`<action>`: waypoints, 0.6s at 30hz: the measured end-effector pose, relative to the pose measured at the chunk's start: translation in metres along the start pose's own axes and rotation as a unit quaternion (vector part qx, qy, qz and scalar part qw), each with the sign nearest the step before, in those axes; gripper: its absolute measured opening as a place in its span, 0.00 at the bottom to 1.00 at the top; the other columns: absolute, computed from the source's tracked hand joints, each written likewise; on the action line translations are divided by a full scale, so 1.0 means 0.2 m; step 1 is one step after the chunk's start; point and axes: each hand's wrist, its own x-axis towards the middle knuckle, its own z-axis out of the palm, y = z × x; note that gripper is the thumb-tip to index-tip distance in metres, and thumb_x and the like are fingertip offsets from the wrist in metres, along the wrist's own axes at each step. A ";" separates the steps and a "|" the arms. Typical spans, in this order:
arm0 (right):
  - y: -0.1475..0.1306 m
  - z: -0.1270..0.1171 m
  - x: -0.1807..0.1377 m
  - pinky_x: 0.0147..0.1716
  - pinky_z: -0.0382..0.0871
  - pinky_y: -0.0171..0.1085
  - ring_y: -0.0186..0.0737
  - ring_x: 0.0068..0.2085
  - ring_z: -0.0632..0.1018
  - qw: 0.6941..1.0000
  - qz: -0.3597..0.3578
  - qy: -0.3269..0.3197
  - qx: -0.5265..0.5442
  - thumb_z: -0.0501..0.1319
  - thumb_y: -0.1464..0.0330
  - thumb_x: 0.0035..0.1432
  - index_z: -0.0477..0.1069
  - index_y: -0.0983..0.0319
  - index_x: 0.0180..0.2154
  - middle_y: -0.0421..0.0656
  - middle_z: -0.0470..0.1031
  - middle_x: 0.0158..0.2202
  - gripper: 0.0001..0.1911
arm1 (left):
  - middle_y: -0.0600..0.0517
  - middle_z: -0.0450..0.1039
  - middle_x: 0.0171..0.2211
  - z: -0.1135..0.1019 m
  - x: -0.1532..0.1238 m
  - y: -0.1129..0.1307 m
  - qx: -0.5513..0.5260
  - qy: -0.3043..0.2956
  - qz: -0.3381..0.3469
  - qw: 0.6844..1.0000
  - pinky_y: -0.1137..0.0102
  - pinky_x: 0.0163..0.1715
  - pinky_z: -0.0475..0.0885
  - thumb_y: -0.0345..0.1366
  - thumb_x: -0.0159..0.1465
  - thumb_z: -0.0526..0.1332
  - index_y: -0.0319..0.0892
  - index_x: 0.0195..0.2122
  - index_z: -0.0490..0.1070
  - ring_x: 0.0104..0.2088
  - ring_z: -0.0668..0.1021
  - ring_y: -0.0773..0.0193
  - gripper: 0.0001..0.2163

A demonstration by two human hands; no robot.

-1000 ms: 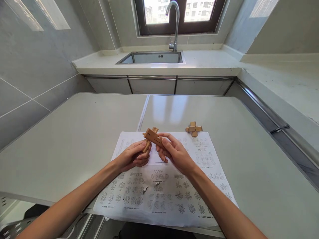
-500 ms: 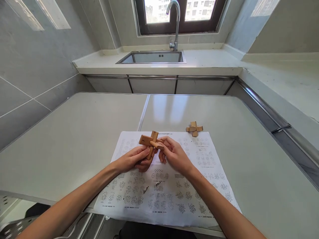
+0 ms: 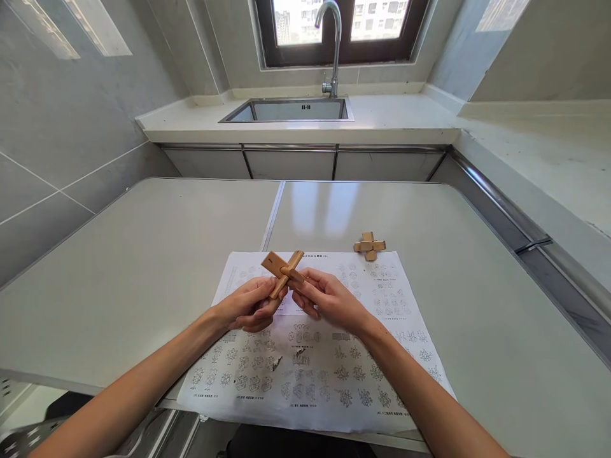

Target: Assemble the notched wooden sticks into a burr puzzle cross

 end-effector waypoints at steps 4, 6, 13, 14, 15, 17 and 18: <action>-0.01 -0.01 0.00 0.22 0.55 0.34 0.27 0.22 0.62 0.995 0.053 0.012 0.078 0.66 0.52 0.68 0.73 0.62 0.39 0.38 0.70 0.30 0.18 | 0.65 0.58 0.14 0.00 0.01 0.00 -0.027 0.027 0.022 0.999 0.77 0.09 0.52 0.61 0.70 0.58 0.41 0.42 0.70 0.08 0.51 0.76 0.25; -0.02 -0.02 0.01 0.21 0.54 0.33 0.27 0.21 0.59 0.989 0.063 0.052 0.125 0.67 0.53 0.65 0.71 0.61 0.34 0.38 0.69 0.30 0.19 | 0.64 0.58 0.15 0.00 0.02 0.01 -0.041 0.042 0.024 0.998 0.77 0.09 0.52 0.62 0.71 0.57 0.40 0.42 0.71 0.08 0.51 0.76 0.25; -0.01 -0.14 0.04 0.18 0.60 0.34 0.30 0.22 0.56 0.956 -0.020 0.199 0.213 0.71 0.59 0.60 0.67 0.57 0.33 0.37 0.66 0.32 0.15 | 0.63 0.58 0.18 -0.01 0.03 0.01 -0.040 0.079 0.049 0.995 0.76 0.13 0.54 0.60 0.69 0.61 0.40 0.38 0.70 0.12 0.52 0.77 0.24; 0.00 -0.16 0.05 0.18 0.61 0.33 0.30 0.23 0.56 0.953 -0.032 0.206 0.218 0.71 0.61 0.60 0.67 0.57 0.33 0.37 0.67 0.33 0.14 | 0.63 0.57 0.19 -0.01 0.03 0.01 -0.037 0.079 0.051 0.995 0.76 0.13 0.54 0.60 0.69 0.62 0.40 0.38 0.70 0.12 0.52 0.77 0.24; 0.01 -0.18 0.05 0.18 0.61 0.33 0.30 0.23 0.57 0.950 -0.042 0.213 0.224 0.71 0.62 0.61 0.68 0.57 0.34 0.37 0.67 0.34 0.13 | 0.63 0.57 0.19 -0.01 0.03 0.01 -0.034 0.080 0.053 0.995 0.76 0.14 0.54 0.60 0.68 0.62 0.40 0.38 0.70 0.13 0.52 0.77 0.24; 0.01 -0.20 0.06 0.17 0.60 0.32 0.29 0.23 0.59 0.944 -0.053 0.226 0.234 0.71 0.62 0.61 0.70 0.57 0.38 0.37 0.69 0.34 0.11 | 0.63 0.56 0.19 -0.01 0.03 0.01 -0.027 0.085 0.060 0.994 0.76 0.15 0.54 0.59 0.68 0.64 0.41 0.38 0.70 0.14 0.52 0.76 0.23; 0.01 -0.20 0.06 0.17 0.60 0.31 0.29 0.23 0.59 0.942 -0.054 0.231 0.236 0.72 0.61 0.61 0.71 0.56 0.39 0.37 0.69 0.34 0.12 | 0.63 0.56 0.20 -0.01 0.03 0.01 -0.024 0.088 0.063 0.994 0.76 0.16 0.55 0.58 0.68 0.64 0.41 0.38 0.70 0.14 0.52 0.76 0.22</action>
